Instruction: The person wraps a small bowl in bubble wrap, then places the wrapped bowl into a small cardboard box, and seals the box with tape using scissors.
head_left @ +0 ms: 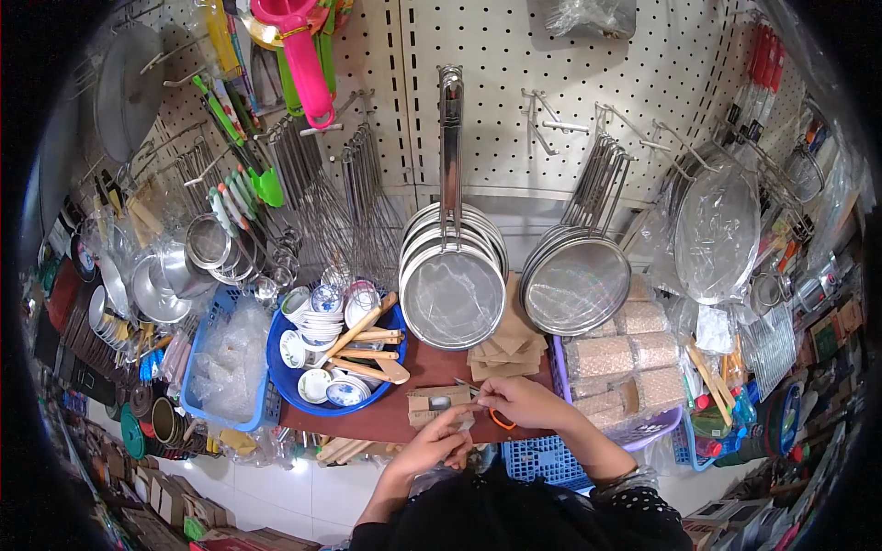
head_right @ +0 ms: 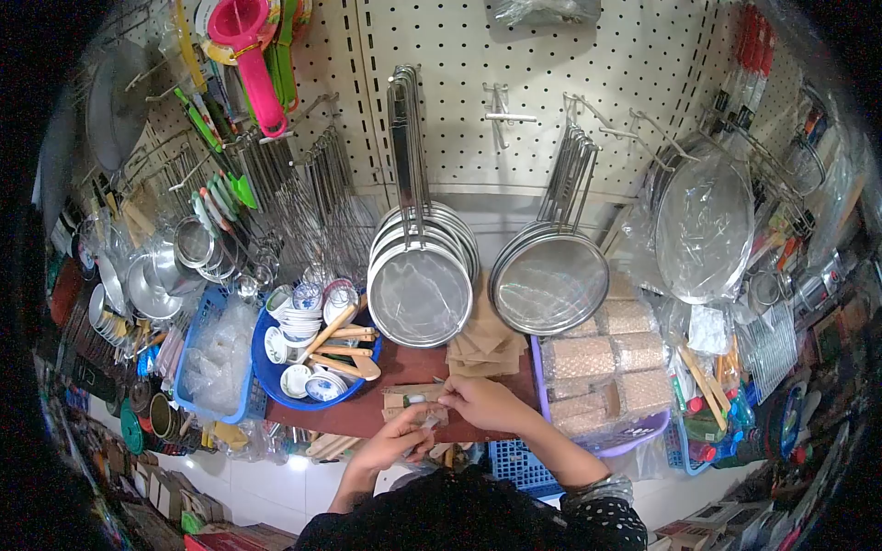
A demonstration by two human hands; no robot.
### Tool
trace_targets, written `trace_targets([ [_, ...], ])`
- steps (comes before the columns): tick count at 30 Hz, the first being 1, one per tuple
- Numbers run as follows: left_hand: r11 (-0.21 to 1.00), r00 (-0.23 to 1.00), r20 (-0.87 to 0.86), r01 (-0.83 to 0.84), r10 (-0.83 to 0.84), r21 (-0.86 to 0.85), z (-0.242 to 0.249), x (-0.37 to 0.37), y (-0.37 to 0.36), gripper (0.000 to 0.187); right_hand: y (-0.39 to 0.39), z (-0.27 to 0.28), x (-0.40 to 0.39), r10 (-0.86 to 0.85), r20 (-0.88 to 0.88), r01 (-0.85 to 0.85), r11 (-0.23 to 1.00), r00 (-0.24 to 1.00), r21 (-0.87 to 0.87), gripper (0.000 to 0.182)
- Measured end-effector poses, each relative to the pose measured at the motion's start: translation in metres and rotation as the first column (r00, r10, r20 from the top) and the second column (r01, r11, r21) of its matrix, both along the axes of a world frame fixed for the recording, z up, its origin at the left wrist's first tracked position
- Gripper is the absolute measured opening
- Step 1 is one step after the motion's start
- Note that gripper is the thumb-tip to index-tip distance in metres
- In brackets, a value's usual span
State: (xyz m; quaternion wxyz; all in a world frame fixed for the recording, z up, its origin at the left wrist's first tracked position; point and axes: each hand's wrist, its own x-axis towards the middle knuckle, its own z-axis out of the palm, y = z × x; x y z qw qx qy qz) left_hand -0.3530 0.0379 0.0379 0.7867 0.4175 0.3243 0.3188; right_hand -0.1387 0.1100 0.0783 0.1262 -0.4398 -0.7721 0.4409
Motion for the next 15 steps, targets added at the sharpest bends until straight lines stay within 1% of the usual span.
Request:
trace_targets([
  [3, 1.000, 1.000, -0.004, -0.026, 0.026, -0.009, 0.002, 0.002, -0.001, 0.049, -0.002, -0.001, -0.004, -0.049, 0.077, 0.040, 0.992, 0.996, 0.117, 0.022],
  [6, 0.998, 0.999, -0.009, -0.052, 0.052, -0.022, 0.002, 0.005, -0.003, 0.050, -0.004, 0.003, -0.005, -0.065, 0.152, 0.037, 0.983, 0.986, 0.180, 0.023],
  [9, 0.998, 0.998, -0.023, -0.055, 0.055, -0.012, 0.001, 0.005, -0.003, 0.051, -0.009, -0.008, -0.009, -0.163, -0.042, 0.168, 0.971, 0.986, 0.172, 0.028],
  [12, 0.996, 0.996, -0.024, -0.089, 0.089, -0.023, 0.000, 0.004, -0.004, 0.050, -0.005, -0.013, -0.009, -0.371, -0.010, 0.364, 0.905, 0.929, 0.221, 0.031],
  [13, 0.993, 0.994, -0.020, -0.111, 0.111, -0.036, -0.001, 0.003, -0.004, 0.050, -0.002, -0.023, -0.007, -0.401, 0.112, 0.374, 0.904, 0.909, 0.206, 0.036],
  [15, 0.987, 0.988, -0.008, -0.154, 0.154, -0.056, -0.002, 0.000, -0.003, 0.050, 0.008, -0.064, 0.003, -0.436, 0.350, 0.396, 0.900, 0.830, 0.181, 0.046],
])
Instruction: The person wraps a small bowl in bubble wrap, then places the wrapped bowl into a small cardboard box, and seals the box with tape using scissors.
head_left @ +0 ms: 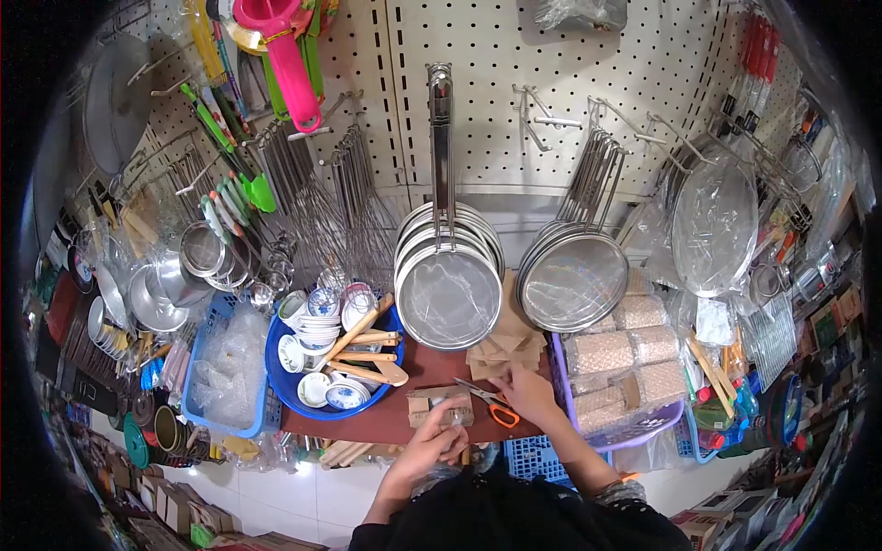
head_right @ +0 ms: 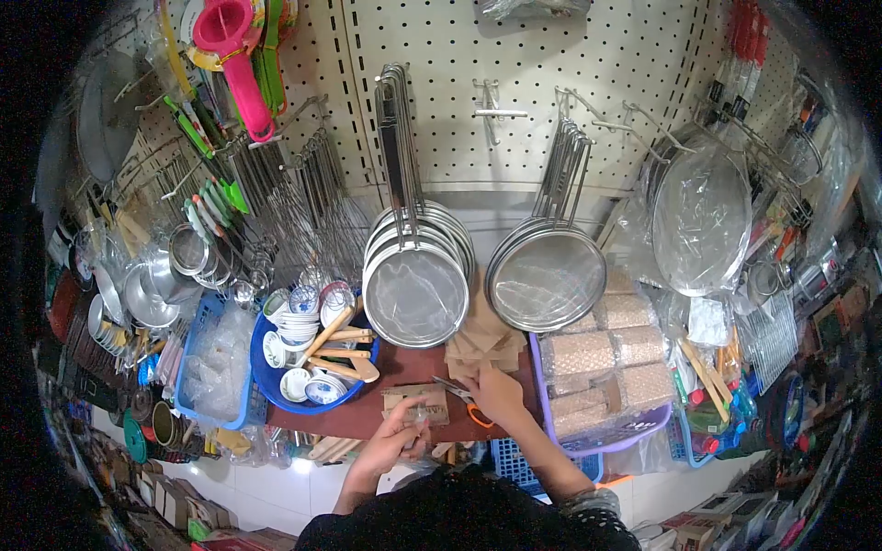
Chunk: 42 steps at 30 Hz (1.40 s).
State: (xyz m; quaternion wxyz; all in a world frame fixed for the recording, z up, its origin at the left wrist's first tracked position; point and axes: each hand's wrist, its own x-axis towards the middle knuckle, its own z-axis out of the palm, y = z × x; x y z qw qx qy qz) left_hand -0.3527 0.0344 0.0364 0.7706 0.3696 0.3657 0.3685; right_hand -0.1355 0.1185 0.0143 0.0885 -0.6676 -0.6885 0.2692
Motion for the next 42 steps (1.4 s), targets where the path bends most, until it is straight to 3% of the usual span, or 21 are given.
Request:
trace_targets([
  [2, 0.999, 0.999, 0.021, -0.044, 0.044, -0.007, 0.001, -0.003, 0.002, 0.052, -0.002, -0.091, 0.017, 0.045, 0.205, -0.013, 0.988, 0.978, -0.153, 0.055],
  [5, 0.993, 0.989, 0.109, -0.087, 0.095, -0.077, 0.006, -0.010, 0.005, 0.053, -0.034, -0.130, 0.017, 0.065, 0.405, -0.007, 0.990, 0.912, -0.143, 0.055],
  [8, 0.988, 0.984, 0.101, -0.146, 0.150, -0.045, 0.013, -0.011, 0.005, 0.055, -0.043, -0.153, 0.027, 0.064, 0.307, -0.037, 0.995, 0.949, -0.094, 0.055],
  [12, 0.991, 0.983, 0.162, -0.096, 0.080, 0.088, -0.009, -0.017, 0.010, 0.062, -0.036, -0.133, 0.029, 0.209, 0.387, -0.183, 0.978, 0.898, -0.103, 0.059],
  [17, 0.988, 0.995, 0.090, -0.053, 0.040, 0.145, -0.004, -0.019, 0.012, 0.068, -0.029, -0.150, 0.027, 0.229, 0.388, -0.176, 0.970, 0.893, -0.168, 0.060],
  [23, 0.986, 0.994, 0.104, -0.044, 0.028, 0.161, 0.002, -0.025, 0.009, 0.069, -0.012, -0.102, 0.045, 0.242, 0.072, -0.201, 0.910, 0.968, -0.364, 0.047],
  [26, 0.987, 0.992, 0.120, -0.058, 0.040, 0.147, 0.002, -0.029, 0.008, 0.069, -0.019, -0.086, 0.056, 0.210, 0.018, -0.202, 0.956, 0.977, -0.212, 0.040],
  [27, 0.987, 0.991, 0.125, -0.058, 0.040, 0.148, 0.001, -0.030, 0.008, 0.069, -0.019, -0.078, 0.061, 0.216, 0.012, -0.205, 0.940, 0.976, -0.272, 0.044],
  [30, 0.987, 0.990, 0.137, -0.053, 0.032, 0.150, 0.000, -0.034, 0.008, 0.069, -0.031, -0.040, 0.059, 0.138, -0.078, -0.143, 0.988, 0.987, -0.065, 0.042],
  [33, 0.988, 0.989, 0.142, -0.047, 0.026, 0.144, 0.002, -0.038, 0.010, 0.069, -0.029, -0.039, 0.062, 0.093, -0.243, -0.079, 0.994, 0.966, 0.070, 0.044],
  [36, 0.989, 0.989, 0.149, -0.038, 0.017, 0.143, 0.001, -0.041, 0.011, 0.069, -0.030, -0.004, 0.047, 0.134, -0.330, -0.113, 0.990, 0.934, 0.084, 0.038],
  [42, 0.991, 0.988, 0.156, -0.035, 0.015, 0.129, 0.004, -0.046, 0.013, 0.069, -0.022, 0.021, 0.022, 0.399, -0.183, -0.369, 0.912, 0.898, 0.180, 0.054],
])
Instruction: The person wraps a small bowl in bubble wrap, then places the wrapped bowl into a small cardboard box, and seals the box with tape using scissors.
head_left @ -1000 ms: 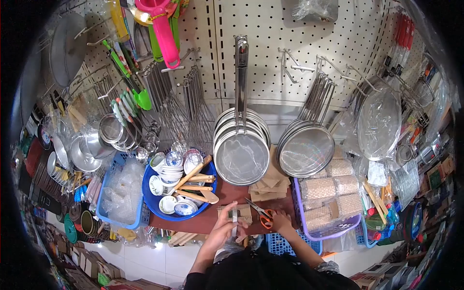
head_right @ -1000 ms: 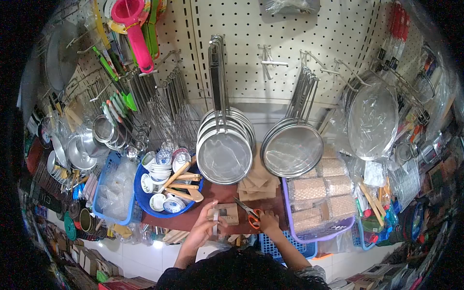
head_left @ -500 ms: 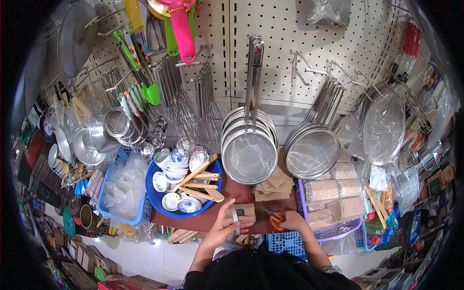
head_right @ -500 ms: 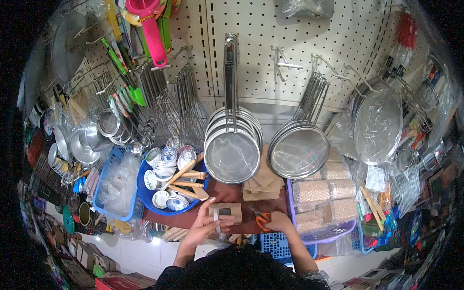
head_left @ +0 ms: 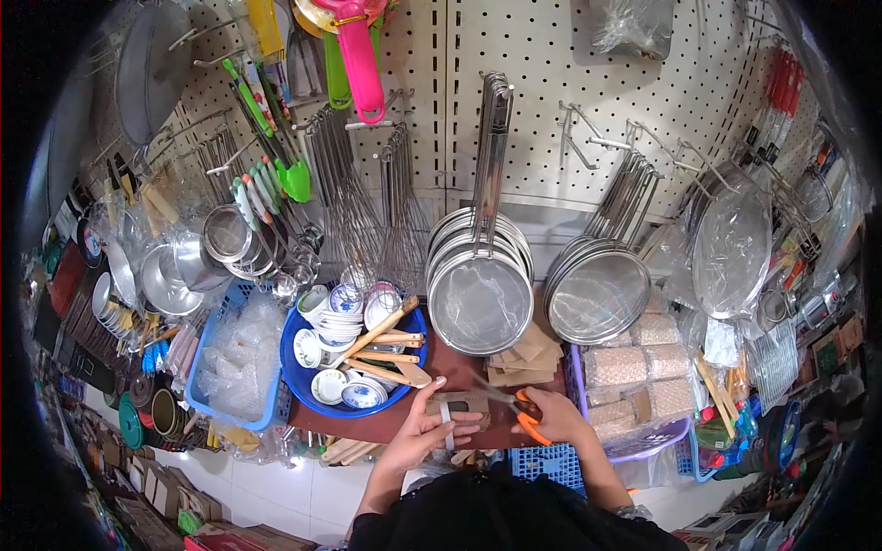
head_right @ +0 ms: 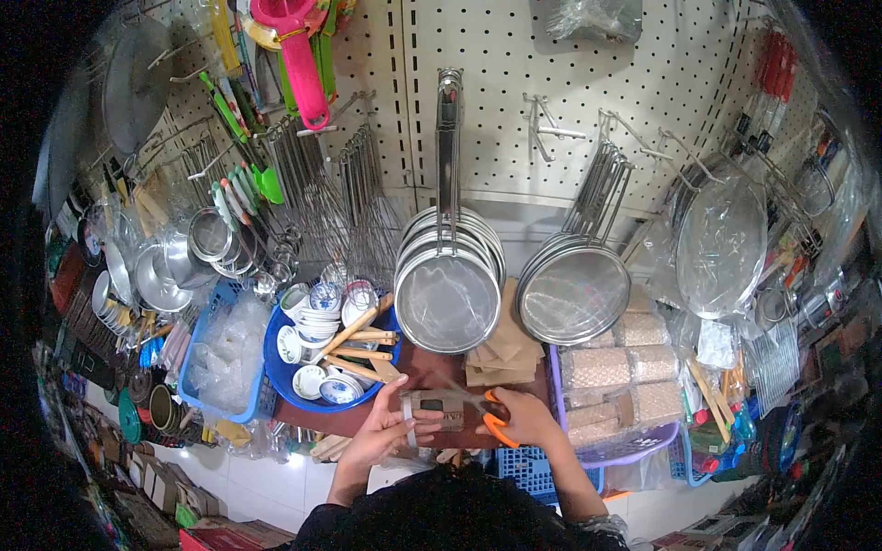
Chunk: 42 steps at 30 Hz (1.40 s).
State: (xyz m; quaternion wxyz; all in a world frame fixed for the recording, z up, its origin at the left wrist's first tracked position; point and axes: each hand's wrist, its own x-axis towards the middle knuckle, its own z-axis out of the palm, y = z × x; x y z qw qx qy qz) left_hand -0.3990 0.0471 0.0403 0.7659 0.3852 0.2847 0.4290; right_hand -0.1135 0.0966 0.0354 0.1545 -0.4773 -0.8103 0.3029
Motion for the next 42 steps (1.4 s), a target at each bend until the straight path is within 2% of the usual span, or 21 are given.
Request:
trace_targets([
  [1, 1.000, 1.000, -0.003, -0.001, 0.001, -0.004, 0.000, -0.002, 0.000, 0.069, 0.003, -0.010, 0.001, -0.007, -0.063, -0.002, 0.989, 0.998, -0.147, 0.062],
  [4, 1.000, 1.000, -0.003, -0.007, 0.007, 0.002, 0.002, -0.005, 0.000, 0.069, 0.012, 0.004, -0.007, 0.094, -0.003, -0.094, 0.988, 0.996, -0.124, 0.064],
  [7, 1.000, 1.000, -0.017, 0.011, -0.010, 0.005, 0.001, -0.012, -0.002, 0.068, 0.020, 0.013, -0.011, 0.206, 0.153, -0.187, 0.974, 0.967, -0.130, 0.068],
  [10, 1.000, 0.999, -0.029, 0.027, -0.026, 0.013, 0.002, -0.016, -0.003, 0.068, 0.023, 0.039, -0.019, 0.239, 0.192, -0.202, 0.960, 0.952, -0.193, 0.062],
  [19, 0.999, 0.999, -0.008, 0.042, -0.042, 0.006, -0.004, -0.022, -0.006, 0.068, 0.044, 0.059, -0.027, 0.401, 0.294, -0.388, 0.916, 0.868, -0.105, 0.062],
  [22, 0.999, 0.999, -0.011, 0.045, -0.045, -0.002, 0.001, -0.021, -0.007, 0.069, 0.049, 0.061, -0.027, 0.430, 0.277, -0.416, 0.902, 0.859, -0.111, 0.060],
  [25, 0.999, 0.999, -0.005, 0.045, -0.045, -0.001, 0.006, -0.020, -0.008, 0.067, 0.051, 0.070, -0.028, 0.423, 0.315, -0.434, 0.900, 0.850, -0.036, 0.059],
  [28, 0.999, 0.999, -0.013, 0.050, -0.050, 0.008, 0.005, -0.019, -0.007, 0.067, 0.053, 0.080, -0.030, 0.420, 0.381, -0.429, 0.901, 0.824, -0.066, 0.059],
  [42, 0.998, 0.998, 0.012, 0.059, -0.059, 0.023, 0.006, -0.010, -0.008, 0.067, 0.058, 0.069, -0.017, 0.436, 0.355, -0.479, 0.877, 0.827, 0.039, 0.060],
])
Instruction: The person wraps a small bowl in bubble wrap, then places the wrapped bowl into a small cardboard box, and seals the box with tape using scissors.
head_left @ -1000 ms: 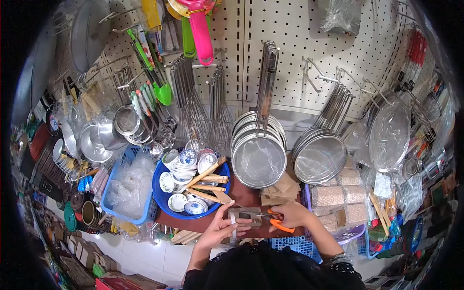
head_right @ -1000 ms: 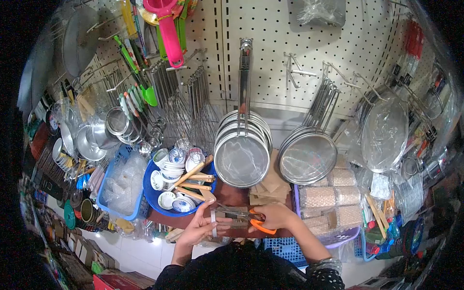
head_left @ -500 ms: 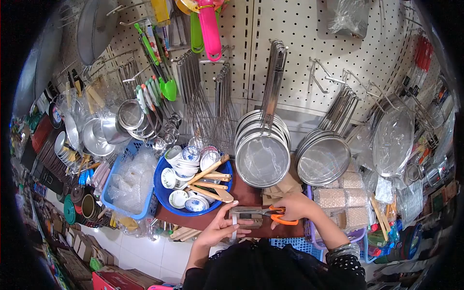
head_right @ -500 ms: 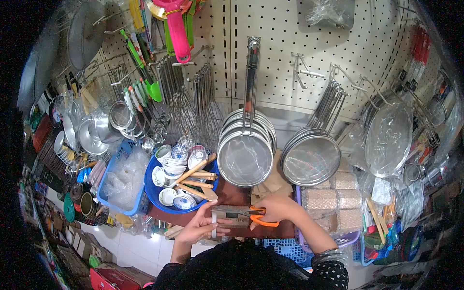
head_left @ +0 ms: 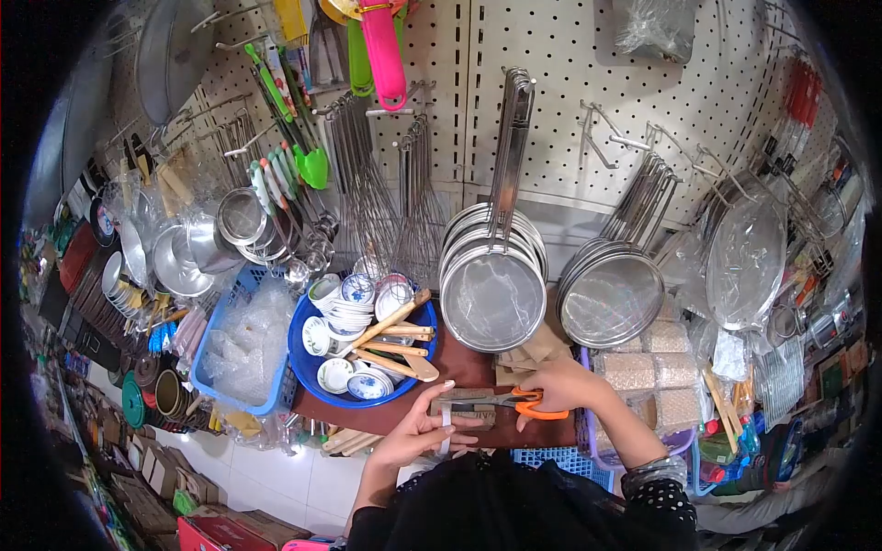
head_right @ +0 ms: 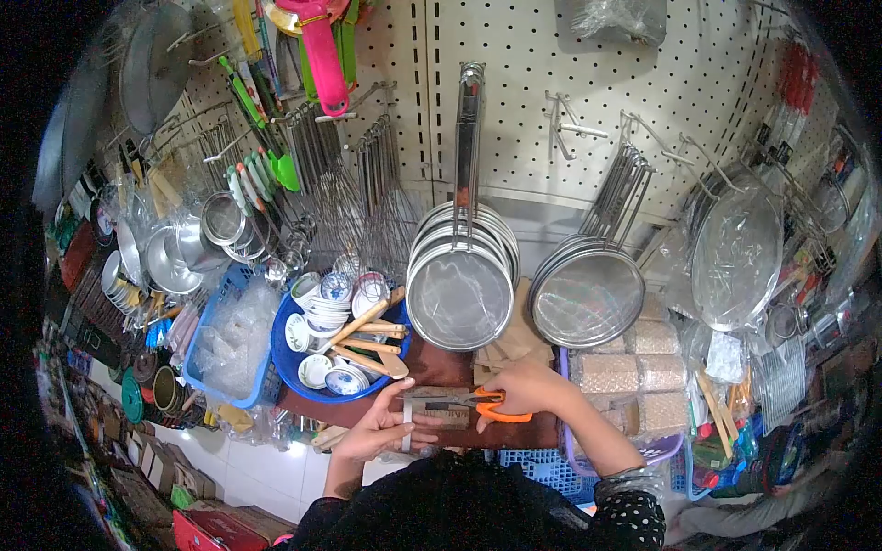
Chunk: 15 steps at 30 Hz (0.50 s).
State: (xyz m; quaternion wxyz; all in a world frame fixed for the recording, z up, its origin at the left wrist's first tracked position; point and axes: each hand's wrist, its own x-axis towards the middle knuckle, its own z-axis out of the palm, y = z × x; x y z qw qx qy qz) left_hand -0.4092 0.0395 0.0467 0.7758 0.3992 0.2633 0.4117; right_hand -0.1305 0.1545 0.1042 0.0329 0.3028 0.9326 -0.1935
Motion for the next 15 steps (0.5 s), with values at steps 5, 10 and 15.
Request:
trace_targets([
  [5, 0.999, 0.999, 0.024, 0.040, -0.040, -0.005, 0.001, 0.000, 0.001, 0.068, 0.000, 0.002, 0.002, 0.002, 0.068, -0.002, 1.000, 0.998, 0.004, 0.060],
  [10, 0.999, 0.999, -0.020, 0.032, -0.033, -0.042, 0.006, 0.002, -0.001, 0.068, -0.001, -0.003, 0.005, -0.017, 0.081, 0.019, 1.000, 0.997, -0.023, 0.060],
  [15, 0.999, 0.999, -0.025, 0.020, -0.021, -0.028, 0.001, 0.004, -0.002, 0.068, -0.004, -0.008, 0.009, -0.014, -0.004, 0.014, 1.000, 1.000, -0.012, 0.060],
])
